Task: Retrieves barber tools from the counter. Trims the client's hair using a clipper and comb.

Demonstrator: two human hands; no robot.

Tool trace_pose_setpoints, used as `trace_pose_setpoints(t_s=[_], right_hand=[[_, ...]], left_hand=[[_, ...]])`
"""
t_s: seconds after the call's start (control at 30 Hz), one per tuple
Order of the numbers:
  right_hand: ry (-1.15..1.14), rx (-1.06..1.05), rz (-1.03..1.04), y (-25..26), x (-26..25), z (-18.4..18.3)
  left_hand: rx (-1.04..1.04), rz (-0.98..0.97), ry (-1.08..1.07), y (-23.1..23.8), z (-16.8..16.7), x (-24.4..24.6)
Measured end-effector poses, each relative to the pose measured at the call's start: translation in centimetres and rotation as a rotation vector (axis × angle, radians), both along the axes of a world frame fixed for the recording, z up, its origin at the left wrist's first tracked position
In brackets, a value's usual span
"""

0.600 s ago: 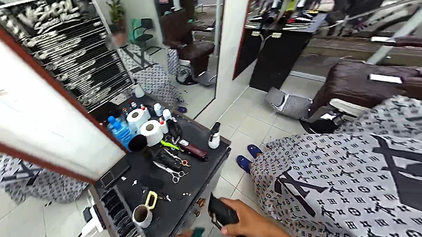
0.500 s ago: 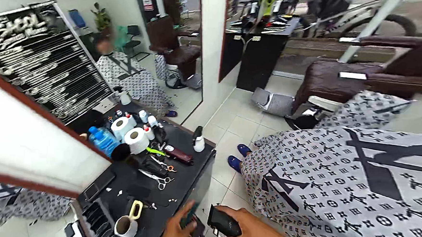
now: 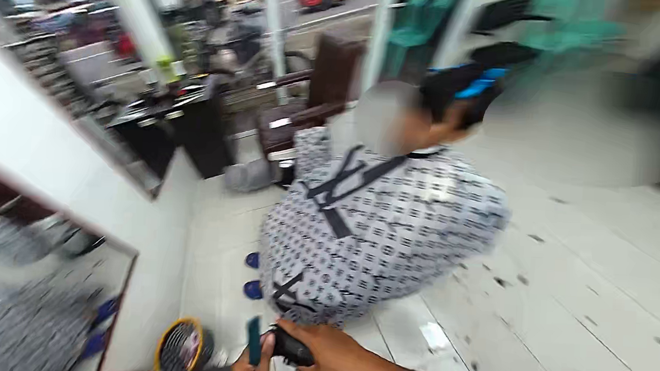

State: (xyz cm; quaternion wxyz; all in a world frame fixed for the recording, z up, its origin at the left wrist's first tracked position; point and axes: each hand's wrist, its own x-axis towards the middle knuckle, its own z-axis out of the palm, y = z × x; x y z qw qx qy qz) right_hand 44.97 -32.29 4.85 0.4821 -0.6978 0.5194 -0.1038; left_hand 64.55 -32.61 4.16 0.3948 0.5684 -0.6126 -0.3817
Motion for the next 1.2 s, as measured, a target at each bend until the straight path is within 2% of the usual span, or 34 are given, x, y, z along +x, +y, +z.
trace_pose_setpoints(t_s=[0.07, 0.13, 0.23, 0.33, 0.43, 0.53, 0.63, 0.7, 0.8, 0.87, 1.0, 1.1, 1.2], right_hand=[[-0.021, 0.042, -0.086, -0.5, -2.1, -0.5], [-0.059, 0.041, -0.19, -0.8, -4.0, -1.5], [-0.079, -0.014, -0.335, -1.4, -6.7, -2.1], [-0.001, -0.085, -0.54, -1.5, -9.3, -2.2], [-0.067, -0.134, -0.705, -1.5, -12.6, -1.8], [-0.197, -0.138, -0.878, -1.7, -15.9, -1.4], [-0.303, -0.139, -1.004, -2.2, -20.4, -1.4], [-0.394, -0.109, -1.031, -2.5, -24.1, -1.3], [-0.502, -0.085, -1.013, -2.7, -30.0, -1.0], [-0.57, -0.086, -0.994, -2.5, -33.6, -0.8], [-0.744, -0.084, -0.985, -2.1, -38.9, -1.3], [-0.804, -0.076, -0.994, -2.4, -40.9, -1.7], [-0.861, -0.057, -1.034, -3.3, -41.6, -1.6]], left_hand=[[0.171, -0.085, 0.149, -2.6, -1.5, -2.1], [0.23, -0.224, 0.147, -5.5, -2.4, -3.6], [0.132, -0.39, 0.036, -10.0, -2.2, -7.4], [0.059, -0.569, -0.068, -12.9, -1.0, -11.6], [0.108, -0.731, -0.013, -15.8, 0.2, -14.6], [0.253, -0.697, 0.097, -18.6, 0.9, -16.6], [0.359, -0.524, 0.293, -20.8, 0.3, -19.5], [0.251, -0.462, 0.372, -21.6, 0.3, -22.2], [-0.026, -0.503, 0.278, -22.3, 2.2, -26.8], [-0.247, -0.587, 0.11, -22.7, 4.7, -30.4], [-0.773, -0.671, -0.387, -24.6, 11.4, -39.2], [-0.963, -0.699, -0.598, -26.0, 15.2, -45.3], [-1.094, -0.849, -0.828, -27.6, 16.5, -48.5]])
